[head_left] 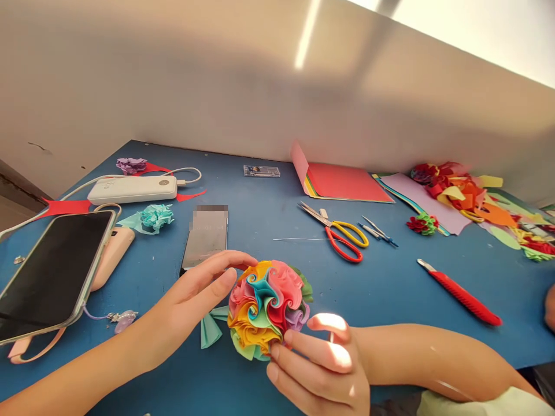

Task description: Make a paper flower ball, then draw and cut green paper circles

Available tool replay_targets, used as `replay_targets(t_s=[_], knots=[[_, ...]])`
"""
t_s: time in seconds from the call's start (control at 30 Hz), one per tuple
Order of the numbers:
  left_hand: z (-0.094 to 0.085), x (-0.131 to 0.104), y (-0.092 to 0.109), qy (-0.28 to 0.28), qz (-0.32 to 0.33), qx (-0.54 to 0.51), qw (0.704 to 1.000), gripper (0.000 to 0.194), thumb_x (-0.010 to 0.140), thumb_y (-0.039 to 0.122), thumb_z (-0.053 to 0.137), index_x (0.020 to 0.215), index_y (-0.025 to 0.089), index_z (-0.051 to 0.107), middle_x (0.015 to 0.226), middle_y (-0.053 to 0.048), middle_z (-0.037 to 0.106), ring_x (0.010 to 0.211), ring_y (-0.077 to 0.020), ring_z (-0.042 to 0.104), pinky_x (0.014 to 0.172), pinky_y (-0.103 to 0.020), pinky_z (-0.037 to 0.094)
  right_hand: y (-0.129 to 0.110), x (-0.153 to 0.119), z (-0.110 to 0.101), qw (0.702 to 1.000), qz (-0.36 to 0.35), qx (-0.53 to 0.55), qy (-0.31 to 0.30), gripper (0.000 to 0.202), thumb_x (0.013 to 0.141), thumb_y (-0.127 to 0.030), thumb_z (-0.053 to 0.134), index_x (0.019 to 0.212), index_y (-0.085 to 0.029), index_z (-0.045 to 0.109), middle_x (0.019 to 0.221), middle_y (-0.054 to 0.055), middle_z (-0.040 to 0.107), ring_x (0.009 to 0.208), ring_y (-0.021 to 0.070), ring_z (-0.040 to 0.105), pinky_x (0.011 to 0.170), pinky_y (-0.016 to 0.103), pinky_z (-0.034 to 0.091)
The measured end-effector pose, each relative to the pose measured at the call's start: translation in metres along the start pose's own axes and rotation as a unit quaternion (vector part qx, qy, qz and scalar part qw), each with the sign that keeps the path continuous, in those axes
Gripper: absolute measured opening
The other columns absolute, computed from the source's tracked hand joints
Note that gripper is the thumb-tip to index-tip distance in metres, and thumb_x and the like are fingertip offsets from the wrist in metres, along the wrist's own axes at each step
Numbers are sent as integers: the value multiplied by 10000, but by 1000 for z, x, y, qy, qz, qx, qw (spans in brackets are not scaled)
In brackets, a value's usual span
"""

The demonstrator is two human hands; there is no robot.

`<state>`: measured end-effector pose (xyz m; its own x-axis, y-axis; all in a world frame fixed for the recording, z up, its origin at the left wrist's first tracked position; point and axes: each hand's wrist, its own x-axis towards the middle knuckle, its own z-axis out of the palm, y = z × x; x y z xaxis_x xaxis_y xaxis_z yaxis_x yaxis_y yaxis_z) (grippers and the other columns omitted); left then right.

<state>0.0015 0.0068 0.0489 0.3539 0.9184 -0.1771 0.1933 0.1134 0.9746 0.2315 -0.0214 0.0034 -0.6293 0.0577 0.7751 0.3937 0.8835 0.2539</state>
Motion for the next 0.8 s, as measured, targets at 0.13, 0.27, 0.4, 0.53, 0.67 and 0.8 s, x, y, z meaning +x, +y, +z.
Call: replay_targets(t_s=[0.13, 0.27, 0.4, 0.53, 0.67, 0.8], knots=[[0, 1, 0, 15, 2, -6, 1000, 430, 873, 571, 431, 1112, 273, 627, 1153, -28, 657, 1074, -260, 580, 909, -364, 513, 3, 1, -1, 999, -36, 0, 12, 208, 814, -175, 576, 768, -294, 740, 981, -41, 717, 929, 122, 630, 736, 272, 527], [1, 1, 1, 20, 6, -14, 1000, 417, 876, 556, 442, 1101, 267, 639, 1173, -30, 651, 1070, -259, 583, 908, -366, 516, 14, 8, -3, 996, -84, -5, 6, 200, 811, -192, 594, 737, -311, 737, 922, -54, 726, 885, 120, 635, 769, 291, 517], [1, 1, 0, 16, -8, -23, 1000, 387, 876, 542, 461, 1114, 290, 633, 1188, -8, 643, 1115, -250, 563, 900, -328, 519, 18, 11, -2, 997, -72, 4, 19, 227, 826, -179, 562, 761, -285, 752, 896, -47, 725, 842, 103, 635, 719, 265, 504], [0, 1, -3, 33, -2, 11, 999, 412, 860, 565, 479, 1159, 310, 604, 1263, 3, 596, 1190, -260, 507, 998, -347, 452, 19, 14, 0, 999, -38, 19, 26, 235, 825, -142, 549, 762, -255, 746, 863, -58, 731, 810, 85, 641, 671, 249, 497], [-2, 1, -6, 76, 36, 93, 992, 435, 863, 573, 468, 1207, 323, 562, 1331, 5, 534, 1200, -264, 486, 1047, -372, 392, 20, 17, 0, 998, 43, 52, 17, 87, 809, -222, 643, 847, -199, 718, 836, -36, 738, 809, 110, 654, 657, 290, 480], [-2, 2, -7, 84, 101, 139, 982, 375, 900, 515, 439, 1189, 311, 565, 1314, 1, 530, 1209, -239, 474, 1027, -328, 393, 23, 19, -3, 991, 105, 83, 3, 275, 837, -369, 616, 956, -125, 662, 817, 51, 734, 817, 172, 660, 683, 353, 469]])
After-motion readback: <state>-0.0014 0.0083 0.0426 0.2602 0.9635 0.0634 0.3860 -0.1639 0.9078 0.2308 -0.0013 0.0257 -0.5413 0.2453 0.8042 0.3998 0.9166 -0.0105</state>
